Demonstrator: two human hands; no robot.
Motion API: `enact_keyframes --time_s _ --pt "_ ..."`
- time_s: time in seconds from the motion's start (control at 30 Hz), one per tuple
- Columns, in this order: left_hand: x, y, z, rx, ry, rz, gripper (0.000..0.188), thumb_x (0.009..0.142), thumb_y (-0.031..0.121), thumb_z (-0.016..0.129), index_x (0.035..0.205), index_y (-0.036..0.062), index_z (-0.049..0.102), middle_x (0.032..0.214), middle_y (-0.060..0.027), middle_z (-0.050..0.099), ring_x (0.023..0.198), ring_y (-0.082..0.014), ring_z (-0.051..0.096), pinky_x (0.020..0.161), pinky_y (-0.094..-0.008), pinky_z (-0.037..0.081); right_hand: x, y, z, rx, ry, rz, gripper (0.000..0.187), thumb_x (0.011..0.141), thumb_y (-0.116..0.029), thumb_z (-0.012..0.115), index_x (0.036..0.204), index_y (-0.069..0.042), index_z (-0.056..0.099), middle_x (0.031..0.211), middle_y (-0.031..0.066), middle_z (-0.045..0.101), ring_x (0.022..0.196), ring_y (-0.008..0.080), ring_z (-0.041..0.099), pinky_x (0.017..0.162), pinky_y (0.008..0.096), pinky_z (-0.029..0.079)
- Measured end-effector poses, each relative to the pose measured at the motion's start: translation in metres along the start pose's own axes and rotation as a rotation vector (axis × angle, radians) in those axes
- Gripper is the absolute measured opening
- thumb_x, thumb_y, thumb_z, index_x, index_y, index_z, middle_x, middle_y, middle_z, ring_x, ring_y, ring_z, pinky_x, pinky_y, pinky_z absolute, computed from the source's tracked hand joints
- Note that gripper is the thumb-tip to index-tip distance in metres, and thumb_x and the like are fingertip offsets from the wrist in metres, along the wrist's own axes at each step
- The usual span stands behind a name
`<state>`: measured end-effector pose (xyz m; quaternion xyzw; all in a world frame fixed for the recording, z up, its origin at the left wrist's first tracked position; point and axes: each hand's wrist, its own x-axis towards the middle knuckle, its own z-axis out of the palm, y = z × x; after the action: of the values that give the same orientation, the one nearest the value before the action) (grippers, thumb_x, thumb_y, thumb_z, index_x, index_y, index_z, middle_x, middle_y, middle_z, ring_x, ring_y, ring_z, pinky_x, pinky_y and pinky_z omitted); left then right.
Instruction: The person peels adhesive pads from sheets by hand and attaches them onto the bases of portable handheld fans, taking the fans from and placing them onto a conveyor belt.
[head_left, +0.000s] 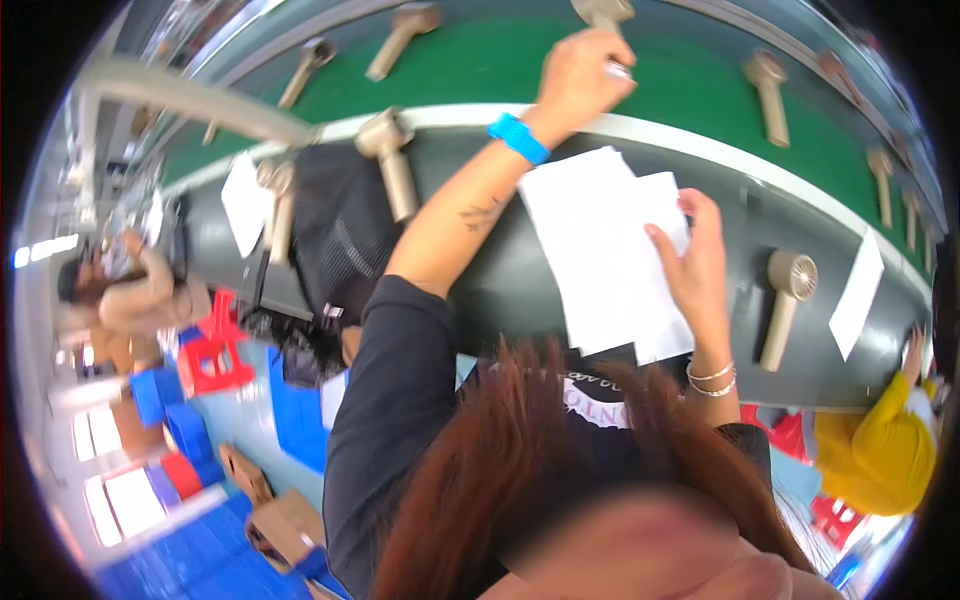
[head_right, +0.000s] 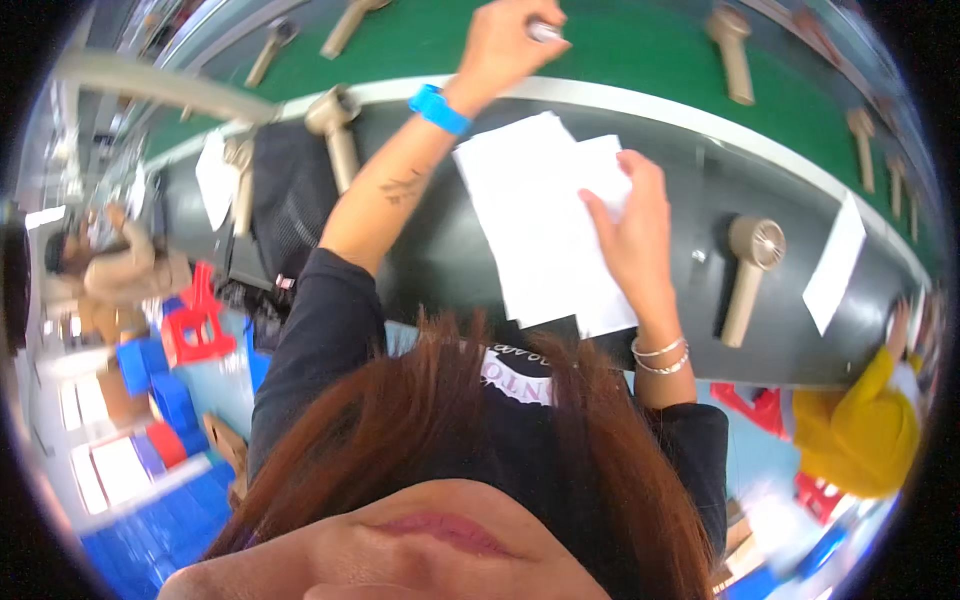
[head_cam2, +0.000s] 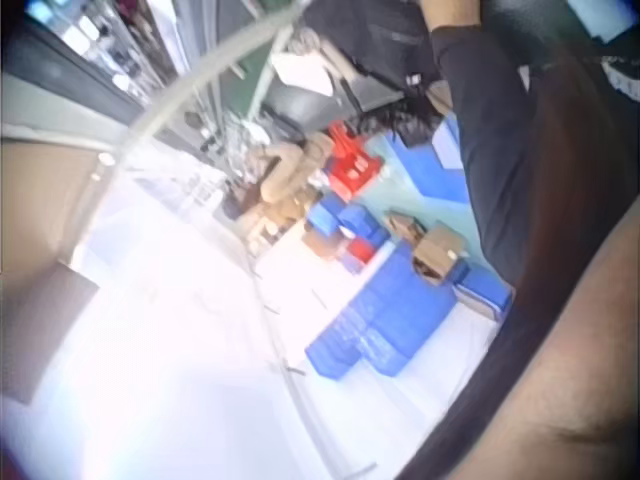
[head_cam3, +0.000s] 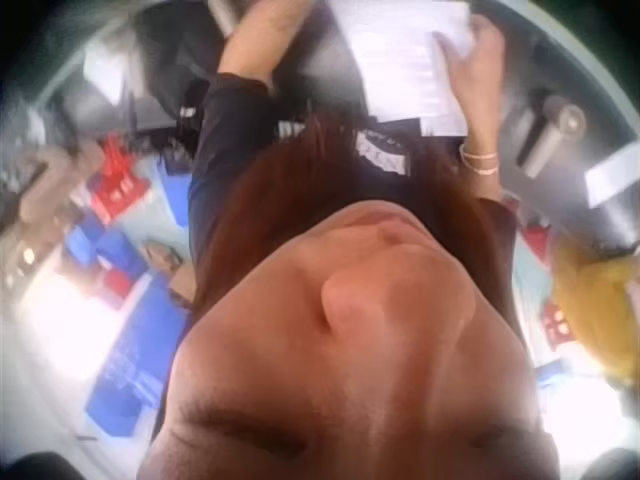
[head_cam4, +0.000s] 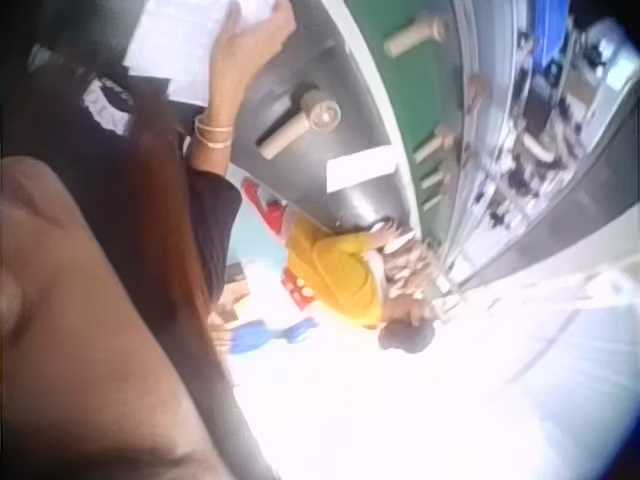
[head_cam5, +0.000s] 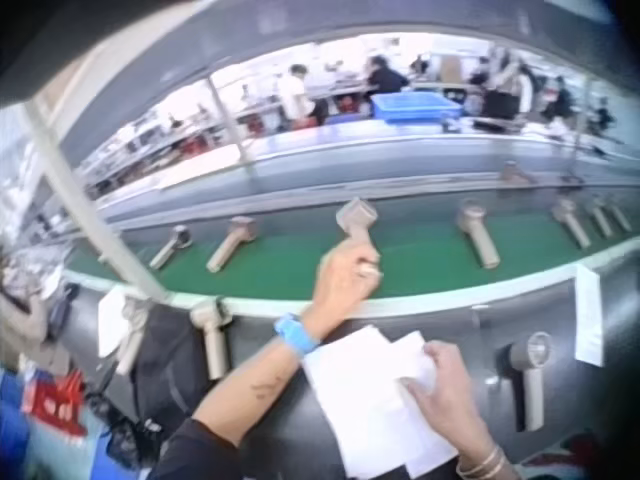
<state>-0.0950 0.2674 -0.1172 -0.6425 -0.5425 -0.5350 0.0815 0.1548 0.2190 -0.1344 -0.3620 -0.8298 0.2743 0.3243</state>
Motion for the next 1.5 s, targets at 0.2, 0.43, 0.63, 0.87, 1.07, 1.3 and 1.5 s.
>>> enact_keyframes --time_s 0.2,0.43,0.63,0.87,1.07,1.3,1.5 --pt "0.009 -0.083 0.029 -0.069 -0.435 0.050 0.020 0.076 0.017 0.071 0.094 0.0065 0.066 0.087 -0.0097 0.066 0.078 -0.0298 0.062 0.067 -0.0348 0.050 0.007 0.005 -0.005 0.001 -0.053 0.060 0.038 0.079 -0.007 0.068 0.112 -0.001 0.050 0.106 0.0159 0.054 0.100 0.0318 0.055 0.086 0.0359 0.045" --pt "0.008 -0.015 -0.005 -0.055 -0.515 -0.110 0.039 0.085 0.012 0.061 0.122 0.0060 0.052 0.133 -0.0269 0.043 0.114 -0.0399 0.050 0.096 -0.0410 0.042 0.005 0.007 -0.007 -0.003 -0.003 0.004 0.020 0.081 -0.002 0.064 0.100 -0.003 0.060 0.101 0.0112 0.059 0.088 0.0271 0.059 0.074 0.0316 0.047" --pt "-0.061 0.038 -0.047 -0.124 -0.461 -0.137 0.021 0.083 0.016 0.065 0.101 0.0049 0.066 0.102 -0.0120 0.066 0.086 -0.0278 0.062 0.076 -0.0352 0.051 0.000 -0.007 0.002 0.162 -0.266 0.004 0.015 0.080 -0.004 0.065 0.095 -0.003 0.063 0.089 0.0096 0.061 0.075 0.0230 0.061 0.065 0.0292 0.048" --pt "-0.129 0.065 -0.054 -0.040 -0.515 -0.064 0.024 0.081 0.014 0.064 0.105 0.0063 0.064 0.123 -0.0120 0.056 0.114 -0.0336 0.048 0.097 -0.0422 0.038 -0.031 -0.027 0.031 -0.142 -0.230 -0.160 0.017 0.078 -0.004 0.065 0.093 -0.004 0.057 0.087 0.0117 0.055 0.082 0.0299 0.058 0.069 0.0375 0.046" --pt "-0.140 0.072 -0.056 -0.075 -0.500 -0.112 0.026 0.079 0.011 0.066 0.105 0.0064 0.064 0.125 -0.0105 0.055 0.116 -0.0334 0.047 0.098 -0.0423 0.037 -0.037 -0.031 0.033 0.005 -0.234 -0.107 0.014 0.078 -0.002 0.064 0.086 -0.004 0.053 0.084 0.0122 0.051 0.080 0.0309 0.054 0.068 0.0393 0.044" --pt "-0.133 0.070 -0.055 -0.085 -0.501 -0.125 0.026 0.079 0.010 0.067 0.105 0.0072 0.064 0.125 -0.0081 0.054 0.117 -0.0317 0.046 0.098 -0.0416 0.037 -0.017 -0.031 0.009 0.184 -0.375 -0.065 0.008 0.082 0.002 0.060 0.087 -0.002 0.056 0.086 0.0083 0.054 0.075 0.0217 0.057 0.067 0.0306 0.046" --pt "-0.130 0.066 -0.054 -0.069 -0.470 -0.081 0.024 0.077 0.010 0.068 0.101 0.0053 0.064 0.124 -0.0100 0.054 0.115 -0.0323 0.047 0.096 -0.0415 0.039 0.102 0.024 -0.012 -0.145 0.296 -0.233 0.039 0.082 -0.008 0.064 0.117 -0.005 0.047 0.103 0.0141 0.056 0.087 0.0274 0.058 0.075 0.0353 0.049"
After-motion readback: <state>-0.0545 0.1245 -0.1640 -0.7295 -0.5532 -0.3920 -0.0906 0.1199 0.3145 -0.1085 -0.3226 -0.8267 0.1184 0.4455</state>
